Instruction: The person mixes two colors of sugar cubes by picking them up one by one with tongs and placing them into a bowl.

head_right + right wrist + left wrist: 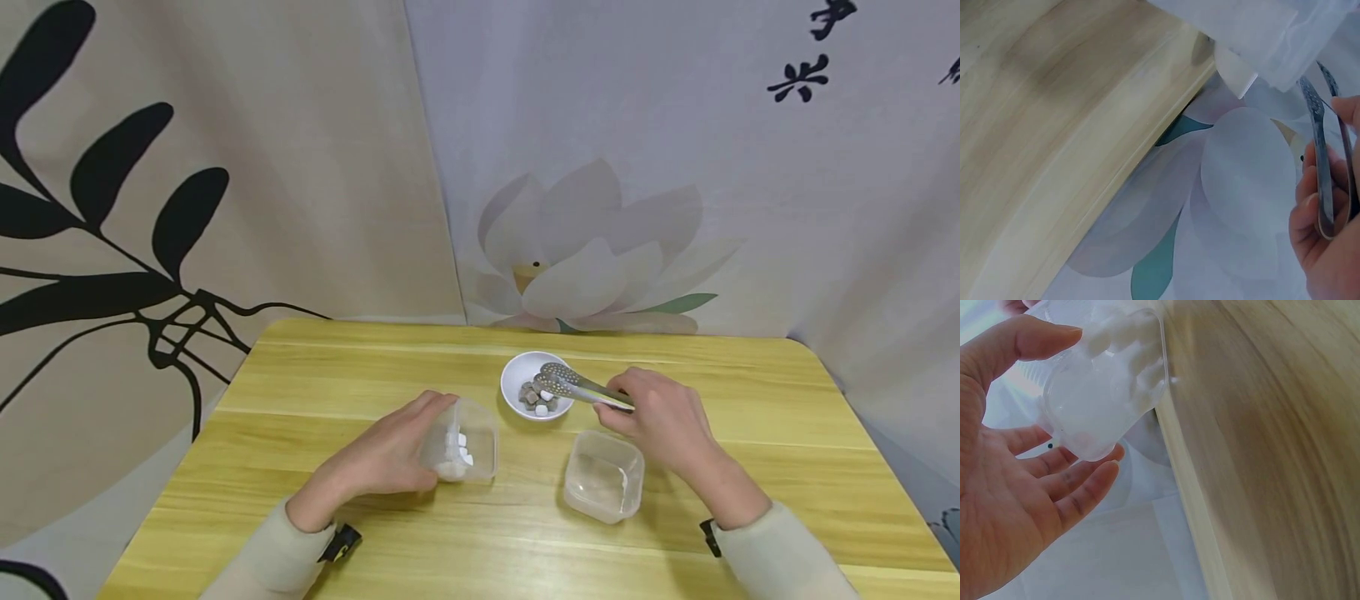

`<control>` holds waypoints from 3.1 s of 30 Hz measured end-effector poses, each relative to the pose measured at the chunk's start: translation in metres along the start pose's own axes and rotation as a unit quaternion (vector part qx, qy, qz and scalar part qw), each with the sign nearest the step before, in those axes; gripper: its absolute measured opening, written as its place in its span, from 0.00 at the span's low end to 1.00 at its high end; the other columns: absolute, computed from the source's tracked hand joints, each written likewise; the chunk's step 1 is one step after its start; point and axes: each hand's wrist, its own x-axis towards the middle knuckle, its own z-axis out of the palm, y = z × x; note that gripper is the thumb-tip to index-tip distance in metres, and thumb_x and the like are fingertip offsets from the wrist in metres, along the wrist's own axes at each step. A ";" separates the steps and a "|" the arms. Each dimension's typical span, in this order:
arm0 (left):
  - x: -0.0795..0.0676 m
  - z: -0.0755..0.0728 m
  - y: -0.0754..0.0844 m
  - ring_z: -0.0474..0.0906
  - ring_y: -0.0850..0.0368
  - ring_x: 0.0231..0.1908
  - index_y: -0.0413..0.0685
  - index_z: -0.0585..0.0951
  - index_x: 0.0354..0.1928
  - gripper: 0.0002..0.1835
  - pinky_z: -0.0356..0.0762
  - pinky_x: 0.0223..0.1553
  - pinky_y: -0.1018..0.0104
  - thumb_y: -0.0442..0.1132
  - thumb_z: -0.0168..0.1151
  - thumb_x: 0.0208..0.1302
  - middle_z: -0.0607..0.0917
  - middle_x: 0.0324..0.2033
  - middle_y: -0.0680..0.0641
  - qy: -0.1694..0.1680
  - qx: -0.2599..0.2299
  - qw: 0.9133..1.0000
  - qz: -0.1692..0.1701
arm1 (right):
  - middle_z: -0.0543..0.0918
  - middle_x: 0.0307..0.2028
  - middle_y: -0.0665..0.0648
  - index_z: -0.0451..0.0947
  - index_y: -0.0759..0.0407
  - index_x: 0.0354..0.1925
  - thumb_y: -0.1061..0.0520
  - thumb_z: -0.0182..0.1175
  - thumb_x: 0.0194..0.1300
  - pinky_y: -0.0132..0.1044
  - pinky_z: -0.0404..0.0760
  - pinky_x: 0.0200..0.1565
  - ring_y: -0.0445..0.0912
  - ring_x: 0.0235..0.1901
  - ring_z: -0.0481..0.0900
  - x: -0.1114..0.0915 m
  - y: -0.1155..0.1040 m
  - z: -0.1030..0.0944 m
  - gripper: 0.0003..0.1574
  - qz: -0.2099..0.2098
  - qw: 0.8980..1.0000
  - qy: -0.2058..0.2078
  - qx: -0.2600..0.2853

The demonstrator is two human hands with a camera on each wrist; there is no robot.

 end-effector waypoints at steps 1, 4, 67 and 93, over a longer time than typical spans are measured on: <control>0.000 0.000 0.000 0.75 0.56 0.56 0.46 0.61 0.80 0.57 0.78 0.58 0.56 0.34 0.77 0.43 0.72 0.67 0.50 0.000 0.000 1.000 0.000 | 0.83 0.27 0.42 0.86 0.50 0.33 0.52 0.77 0.50 0.31 0.65 0.17 0.34 0.21 0.69 0.000 -0.001 0.000 0.11 0.000 1.000 0.000 0.000; 0.000 0.000 0.000 0.75 0.55 0.55 0.46 0.61 0.80 0.57 0.78 0.57 0.56 0.33 0.77 0.43 0.72 0.67 0.49 -0.001 -0.001 1.000 0.000 | 0.83 0.28 0.43 0.86 0.50 0.33 0.51 0.76 0.51 0.30 0.66 0.18 0.34 0.22 0.71 0.002 -0.005 0.000 0.10 -0.012 1.000 0.000 0.005; -0.001 -0.001 -0.001 0.74 0.54 0.58 0.46 0.61 0.80 0.56 0.78 0.58 0.55 0.32 0.77 0.46 0.72 0.67 0.48 -0.009 0.006 1.000 0.008 | 0.79 0.27 0.43 0.75 0.50 0.26 0.47 0.80 0.46 0.31 0.78 0.28 0.41 0.28 0.74 0.043 -0.082 0.036 0.21 -0.380 0.922 -0.051 -0.049; 0.000 -0.002 -0.003 0.75 0.56 0.51 0.48 0.62 0.80 0.56 0.79 0.47 0.64 0.29 0.76 0.44 0.72 0.66 0.50 -0.019 -0.021 1.000 -0.001 | 0.76 0.27 0.43 0.78 0.52 0.30 0.47 0.82 0.45 0.28 0.77 0.27 0.39 0.28 0.73 0.039 -0.079 0.034 0.23 -0.349 0.935 -0.068 -0.003</control>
